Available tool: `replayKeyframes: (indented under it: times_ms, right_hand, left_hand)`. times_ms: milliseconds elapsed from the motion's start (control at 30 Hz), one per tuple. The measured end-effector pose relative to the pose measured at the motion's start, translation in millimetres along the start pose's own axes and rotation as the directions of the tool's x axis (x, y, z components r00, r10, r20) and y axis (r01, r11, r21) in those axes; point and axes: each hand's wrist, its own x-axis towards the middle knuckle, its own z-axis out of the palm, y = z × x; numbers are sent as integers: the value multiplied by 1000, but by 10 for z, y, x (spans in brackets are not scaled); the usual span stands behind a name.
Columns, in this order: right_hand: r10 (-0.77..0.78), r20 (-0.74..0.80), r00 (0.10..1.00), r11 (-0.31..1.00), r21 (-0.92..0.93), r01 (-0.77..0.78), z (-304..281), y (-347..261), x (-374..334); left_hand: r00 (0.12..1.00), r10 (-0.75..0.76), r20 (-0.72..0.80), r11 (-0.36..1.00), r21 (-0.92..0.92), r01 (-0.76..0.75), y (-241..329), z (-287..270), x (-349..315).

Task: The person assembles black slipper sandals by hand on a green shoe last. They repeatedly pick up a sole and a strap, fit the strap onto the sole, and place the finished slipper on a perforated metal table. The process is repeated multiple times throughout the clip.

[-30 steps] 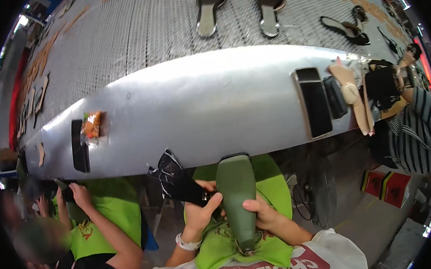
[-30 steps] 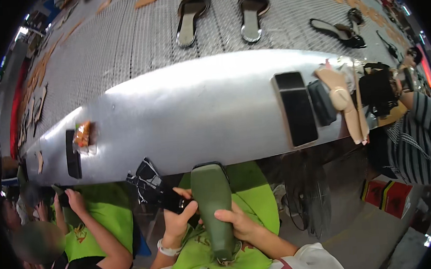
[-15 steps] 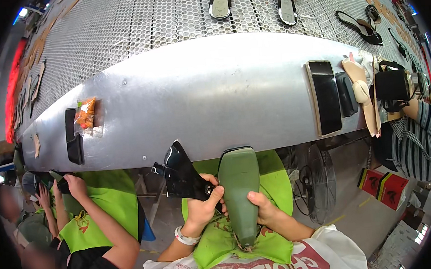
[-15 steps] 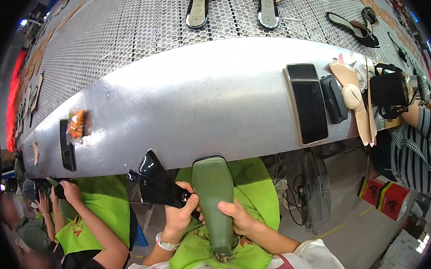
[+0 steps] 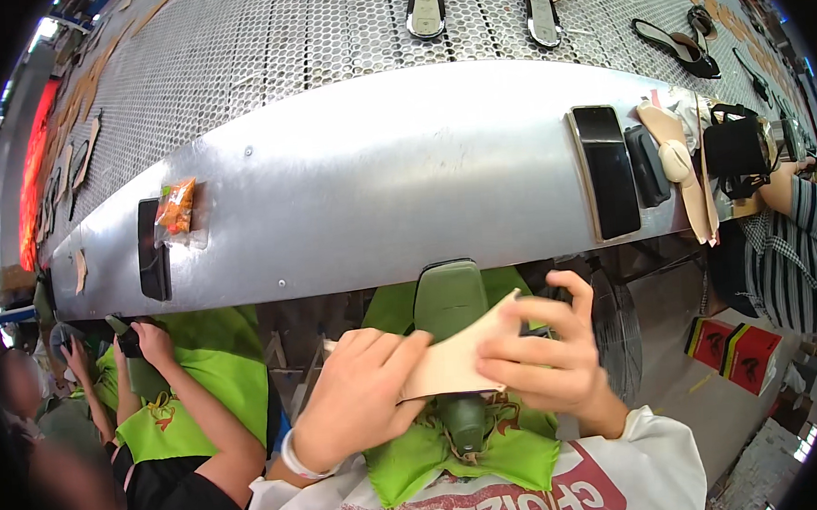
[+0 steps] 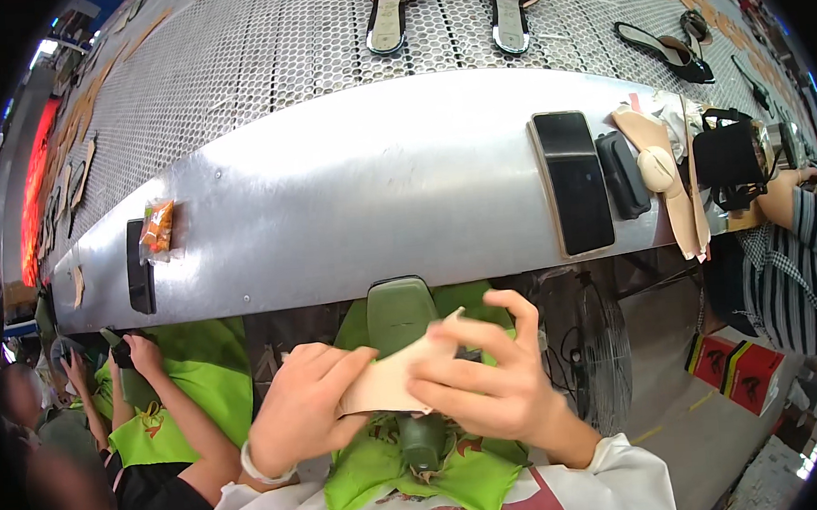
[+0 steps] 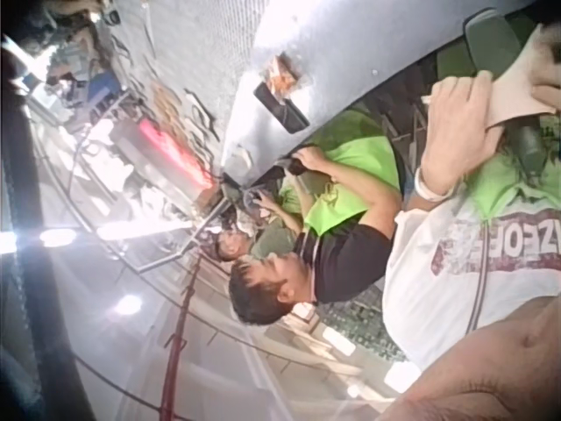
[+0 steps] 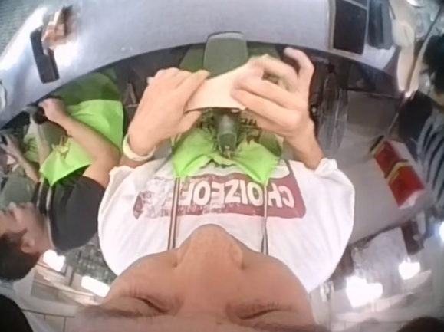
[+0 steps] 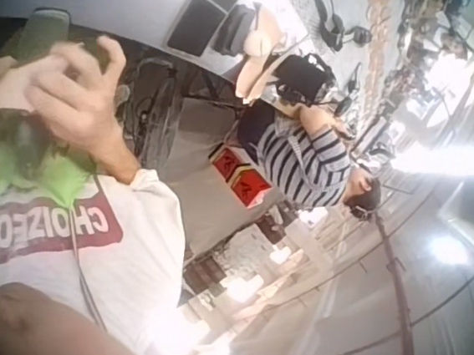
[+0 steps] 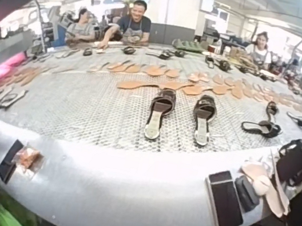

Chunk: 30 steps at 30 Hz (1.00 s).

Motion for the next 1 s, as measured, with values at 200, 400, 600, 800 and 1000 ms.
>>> replayKeyframes:
  times_ms: [200, 400, 600, 800, 1000]
  right_hand:
    - [432, 72, 899, 752, 522, -403, -131, 119, -277]
    - [674, 63, 736, 635, 461, -620, 132, 65, -347]
    - [717, 44, 696, 621, 412, -666, 383, 165, -344]
    - [797, 242, 553, 320, 606, -728, 593, 331, -416]
    - [766, 433, 475, 103, 647, -755, 616, 466, -436]
  left_hand:
    - [981, -171, -96, 921, -370, 124, -253, 87, -180]
    - [845, -529, -79, 582, -758, 293, -305, 465, -204]
    - [687, -713, -139, 424, -867, 264, -357, 750, -201]
    - [616, -773, -151, 367, -899, 240, -380, 946, -83]
    - [632, -770, -87, 309, -918, 249, -474, 1073, -92]
